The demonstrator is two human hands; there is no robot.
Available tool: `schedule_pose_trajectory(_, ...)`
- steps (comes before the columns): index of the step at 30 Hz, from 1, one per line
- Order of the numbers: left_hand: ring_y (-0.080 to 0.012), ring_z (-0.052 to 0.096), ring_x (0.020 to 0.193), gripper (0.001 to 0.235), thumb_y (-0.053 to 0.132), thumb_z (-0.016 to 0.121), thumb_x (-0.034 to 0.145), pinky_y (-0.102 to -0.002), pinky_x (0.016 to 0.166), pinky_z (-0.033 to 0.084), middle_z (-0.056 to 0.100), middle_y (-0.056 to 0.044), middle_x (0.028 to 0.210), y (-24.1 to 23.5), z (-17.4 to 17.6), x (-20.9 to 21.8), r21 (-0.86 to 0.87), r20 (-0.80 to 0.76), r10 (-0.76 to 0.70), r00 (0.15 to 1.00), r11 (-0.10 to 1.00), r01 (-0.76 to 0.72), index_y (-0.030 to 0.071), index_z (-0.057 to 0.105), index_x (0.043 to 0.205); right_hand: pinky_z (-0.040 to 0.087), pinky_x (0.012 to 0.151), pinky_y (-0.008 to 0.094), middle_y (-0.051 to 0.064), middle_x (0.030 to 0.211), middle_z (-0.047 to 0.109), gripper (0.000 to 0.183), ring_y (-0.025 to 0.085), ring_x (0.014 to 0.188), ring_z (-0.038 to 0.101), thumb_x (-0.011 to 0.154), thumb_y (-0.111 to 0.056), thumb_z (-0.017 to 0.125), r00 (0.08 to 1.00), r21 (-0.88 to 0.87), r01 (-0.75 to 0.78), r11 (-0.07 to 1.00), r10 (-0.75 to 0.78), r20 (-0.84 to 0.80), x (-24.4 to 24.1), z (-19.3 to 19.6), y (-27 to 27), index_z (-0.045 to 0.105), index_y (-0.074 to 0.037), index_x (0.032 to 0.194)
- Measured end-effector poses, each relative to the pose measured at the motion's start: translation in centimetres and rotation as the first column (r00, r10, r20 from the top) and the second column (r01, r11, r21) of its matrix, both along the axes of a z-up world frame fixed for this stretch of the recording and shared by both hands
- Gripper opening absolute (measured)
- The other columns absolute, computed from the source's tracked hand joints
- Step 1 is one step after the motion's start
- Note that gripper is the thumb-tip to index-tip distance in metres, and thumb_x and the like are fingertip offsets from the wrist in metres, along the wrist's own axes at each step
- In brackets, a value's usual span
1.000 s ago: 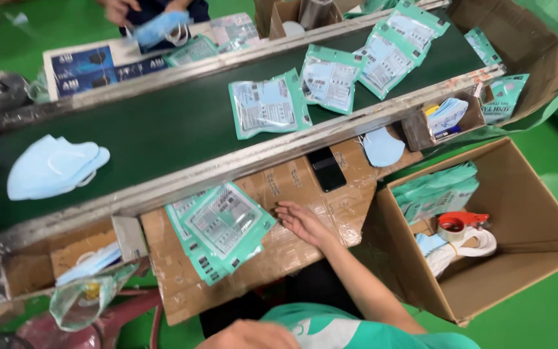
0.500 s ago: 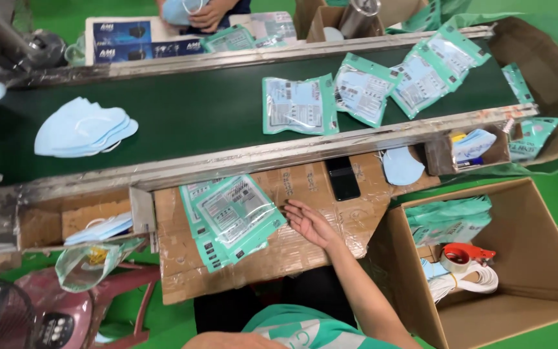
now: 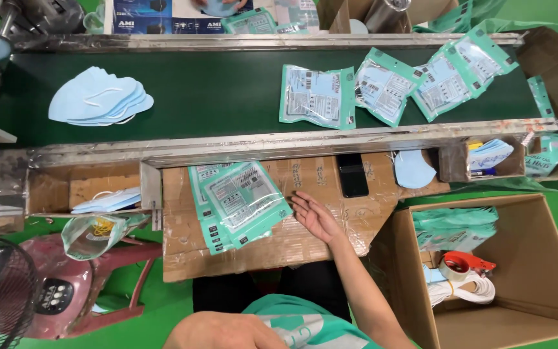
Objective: The recorder is picking up face masks from a conveyor belt and placing them into individual plastic packaging sleeves.
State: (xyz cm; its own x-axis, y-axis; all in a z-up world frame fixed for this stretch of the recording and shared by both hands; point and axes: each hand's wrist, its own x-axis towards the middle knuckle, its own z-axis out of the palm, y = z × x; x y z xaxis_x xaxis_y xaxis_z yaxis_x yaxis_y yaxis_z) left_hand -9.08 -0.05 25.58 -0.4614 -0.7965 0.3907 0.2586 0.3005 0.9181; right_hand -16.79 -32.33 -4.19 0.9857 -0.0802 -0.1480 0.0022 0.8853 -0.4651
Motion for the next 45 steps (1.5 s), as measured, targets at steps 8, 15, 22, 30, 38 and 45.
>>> schedule_pose_trajectory(8, -0.0419, 0.053, 0.096, 0.039, 0.034, 0.044, 0.117, -0.046, 0.091, 0.045, 0.052, -0.024, 0.107, -0.5, -0.1, -1.0, -0.131, -0.140, -0.022, 0.990, 0.991, 0.003, -0.003, 0.050, 0.108, 0.051, 0.108, 0.036, 0.019, 0.146, 0.055, 0.051, 0.024, 0.126, 0.061, 0.109, -0.017, 0.050, 0.999, 0.066, 0.034, 0.997, -0.033, -0.020, 0.1, -1.1, -0.5, 0.039, 0.002, 0.154)
schedule_pose_trajectory(15, -0.0303, 0.064, 0.122, 0.035, 0.015, 0.071, 0.092, -0.040, 0.104, 0.054, 0.067, -0.015, 0.128, 0.6, 1.0, 1.1, 0.098, 0.131, 0.637, 0.759, 0.754, -0.650, 0.006, 0.066, 0.125, 0.047, 0.112, 0.039, 0.018, 0.145, 0.056, 0.048, 0.028, 0.132, 0.056, 0.112, -0.020, 0.051, 0.975, -0.223, 0.073, 0.972, -0.117, -0.188, 2.2, 3.2, 0.9, 0.042, 0.002, 0.153)
schedule_pose_trajectory(22, -0.0387, 0.042, 0.147, 0.065, 0.023, 0.061, 0.103, -0.041, 0.121, 0.032, 0.044, -0.031, 0.155, 1.1, -26.7, 11.2, -0.014, 0.514, 0.781, -0.354, -0.406, -0.914, -0.010, 0.034, 0.153, 0.046, 0.112, 0.033, 0.014, 0.145, 0.057, 0.049, 0.026, 0.137, 0.053, 0.101, -0.016, 0.059, 0.948, -0.662, 0.059, 0.747, -0.250, -0.198, 6.8, 3.7, 4.6, 0.046, -0.002, 0.146)
schedule_pose_trajectory(30, -0.0344, 0.052, 0.136, 0.062, 0.029, 0.051, 0.105, -0.038, 0.113, 0.039, 0.052, -0.030, 0.149, -1.0, -26.4, 11.9, 0.263, 0.513, 0.834, -0.203, -0.378, -0.888, -0.007, 0.037, 0.153, 0.053, 0.088, 0.034, 0.015, 0.114, 0.072, 0.045, 0.020, 0.101, 0.065, 0.093, -0.012, 0.070, 0.935, -0.895, -0.016, 0.447, -0.311, -0.172, 9.5, 4.3, 6.1, 0.061, 0.005, 0.133)
schedule_pose_trajectory(38, -0.0401, 0.053, 0.133, 0.067, 0.027, 0.056, 0.101, -0.042, 0.112, 0.040, 0.052, -0.031, 0.144, -1.8, -26.2, 11.7, 0.135, 0.620, 0.749, -0.234, -0.395, -0.909, -0.006, 0.031, 0.154, 0.043, 0.110, 0.039, 0.024, 0.142, 0.056, 0.065, 0.034, 0.131, 0.054, 0.096, -0.017, 0.068, 0.985, -0.942, -0.036, 0.332, -0.147, -0.090, 10.0, 5.2, 8.8, 0.041, 0.007, 0.150)
schedule_pose_trajectory(45, -0.0456, 0.024, 0.158, 0.086, 0.007, 0.072, 0.095, -0.055, 0.130, 0.023, 0.024, -0.026, 0.170, -5.6, -8.8, 16.1, -0.609, 0.432, 0.720, -0.544, -0.212, -0.764, -0.002, 0.021, 0.163, 0.050, 0.111, 0.039, 0.017, 0.139, 0.062, 0.039, 0.027, 0.134, 0.057, 0.104, -0.018, 0.055, 0.947, -0.552, 0.118, 0.826, -0.261, -0.188, 6.8, -0.7, 4.8, 0.056, 0.003, 0.137)
